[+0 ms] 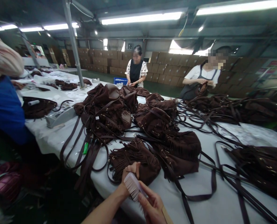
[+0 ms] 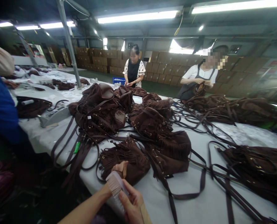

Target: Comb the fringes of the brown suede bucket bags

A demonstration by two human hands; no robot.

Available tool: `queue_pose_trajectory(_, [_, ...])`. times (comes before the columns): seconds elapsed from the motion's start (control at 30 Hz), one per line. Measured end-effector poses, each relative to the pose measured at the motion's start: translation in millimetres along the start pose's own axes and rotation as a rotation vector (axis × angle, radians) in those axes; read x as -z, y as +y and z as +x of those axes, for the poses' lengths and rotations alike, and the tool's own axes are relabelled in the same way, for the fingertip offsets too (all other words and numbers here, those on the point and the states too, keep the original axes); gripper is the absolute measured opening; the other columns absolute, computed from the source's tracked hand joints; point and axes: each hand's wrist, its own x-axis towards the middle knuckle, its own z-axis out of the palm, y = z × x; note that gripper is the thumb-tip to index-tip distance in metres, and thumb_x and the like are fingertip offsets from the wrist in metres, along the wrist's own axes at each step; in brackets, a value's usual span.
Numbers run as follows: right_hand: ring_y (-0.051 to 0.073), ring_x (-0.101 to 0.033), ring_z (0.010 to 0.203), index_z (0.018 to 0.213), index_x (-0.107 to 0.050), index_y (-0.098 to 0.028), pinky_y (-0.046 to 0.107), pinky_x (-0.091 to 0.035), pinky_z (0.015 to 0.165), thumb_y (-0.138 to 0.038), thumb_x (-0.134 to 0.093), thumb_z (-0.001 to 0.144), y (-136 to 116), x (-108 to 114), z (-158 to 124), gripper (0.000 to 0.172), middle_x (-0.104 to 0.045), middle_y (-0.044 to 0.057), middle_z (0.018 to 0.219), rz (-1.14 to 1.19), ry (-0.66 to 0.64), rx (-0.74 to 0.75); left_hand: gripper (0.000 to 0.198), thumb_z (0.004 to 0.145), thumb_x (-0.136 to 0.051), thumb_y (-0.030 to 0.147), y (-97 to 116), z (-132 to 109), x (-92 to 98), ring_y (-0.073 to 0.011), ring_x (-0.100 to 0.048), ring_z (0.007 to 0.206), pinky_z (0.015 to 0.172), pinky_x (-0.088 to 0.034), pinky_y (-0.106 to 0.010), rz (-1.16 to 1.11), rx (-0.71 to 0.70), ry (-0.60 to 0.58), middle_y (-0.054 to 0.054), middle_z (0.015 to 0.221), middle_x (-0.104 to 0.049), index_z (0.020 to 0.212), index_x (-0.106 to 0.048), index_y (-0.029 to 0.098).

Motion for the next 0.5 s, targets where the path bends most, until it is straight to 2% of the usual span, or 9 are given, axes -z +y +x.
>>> queue_pose_trajectory(0.07, [0.013,-0.051,0.053,0.122,-0.067,-0.015,0.022,-0.043,0.044,-0.063,-0.079,0.065,-3.7,-0.1,-1.0,0.075,-0.063,0.002,0.063,0.011,-0.015,0.028,0.046,0.101,-0.024,0.035,3.1,-1.7,-1.1,-0.0306,-0.07,0.088,0.075,-0.049,-0.037,0.035,0.019,0.003,-0.014,0.089,-0.073,0.103,-0.067,0.017])
queue_pose_trajectory(0.17, [0.014,-0.053,0.053,0.123,-0.066,-0.016,0.023,-0.046,0.047,-0.067,-0.076,0.066,-10.2,4.2,-11.6,0.077,-0.062,0.0,0.06,-0.031,-0.05,0.0,0.046,0.101,-0.027,0.038,6.1,0.2,0.6,-0.0279,-0.071,0.086,0.075,-0.05,-0.036,0.045,0.038,-0.009,-0.014,0.088,-0.073,0.102,-0.067,0.016])
queue_pose_trajectory(0.3, [0.021,-0.064,0.067,0.104,-0.075,-0.019,0.028,-0.054,0.06,-0.065,-0.079,0.063,-27.8,29.1,-41.3,0.062,-0.069,0.005,0.069,-0.111,-0.174,-0.04,0.039,0.1,-0.032,0.035,2.0,19.1,9.4,-0.0256,-0.07,0.091,0.079,-0.049,-0.034,-0.027,0.036,0.004,-0.014,0.091,-0.073,0.101,-0.066,0.017])
queue_pose_trajectory(0.37, [0.018,-0.063,0.061,0.109,-0.073,-0.02,0.026,-0.051,0.054,-0.062,-0.079,0.066,-38.6,49.5,-50.2,0.06,-0.068,0.003,0.067,-0.136,-0.096,-0.033,0.037,0.099,-0.033,0.036,-1.0,30.6,12.0,-0.0251,-0.068,0.094,0.082,-0.048,-0.034,-0.102,0.037,0.041,-0.013,0.092,-0.071,0.098,-0.065,0.018])
queue_pose_trajectory(0.43, [0.012,-0.053,0.043,0.121,-0.066,-0.019,0.02,-0.041,0.04,-0.063,-0.072,0.073,-45.8,70.4,-50.0,0.065,-0.06,-0.002,0.053,-0.132,0.077,-0.055,0.04,0.098,-0.034,0.043,-3.2,37.6,12.5,-0.0242,-0.067,0.089,0.08,-0.047,-0.034,-0.202,0.04,0.074,-0.01,0.083,-0.069,0.086,-0.064,0.019])
queue_pose_trajectory(0.5, [0.008,-0.041,0.032,0.12,-0.064,-0.017,0.018,-0.028,0.031,-0.067,-0.068,0.075,-45.4,86.2,-43.1,0.067,-0.056,-0.005,0.048,-0.1,0.207,-0.081,0.046,0.096,-0.034,0.052,-6.7,38.5,14.2,-0.0206,-0.064,0.077,0.074,-0.047,-0.031,-0.332,0.038,0.097,-0.005,0.072,-0.064,0.074,-0.059,0.02])
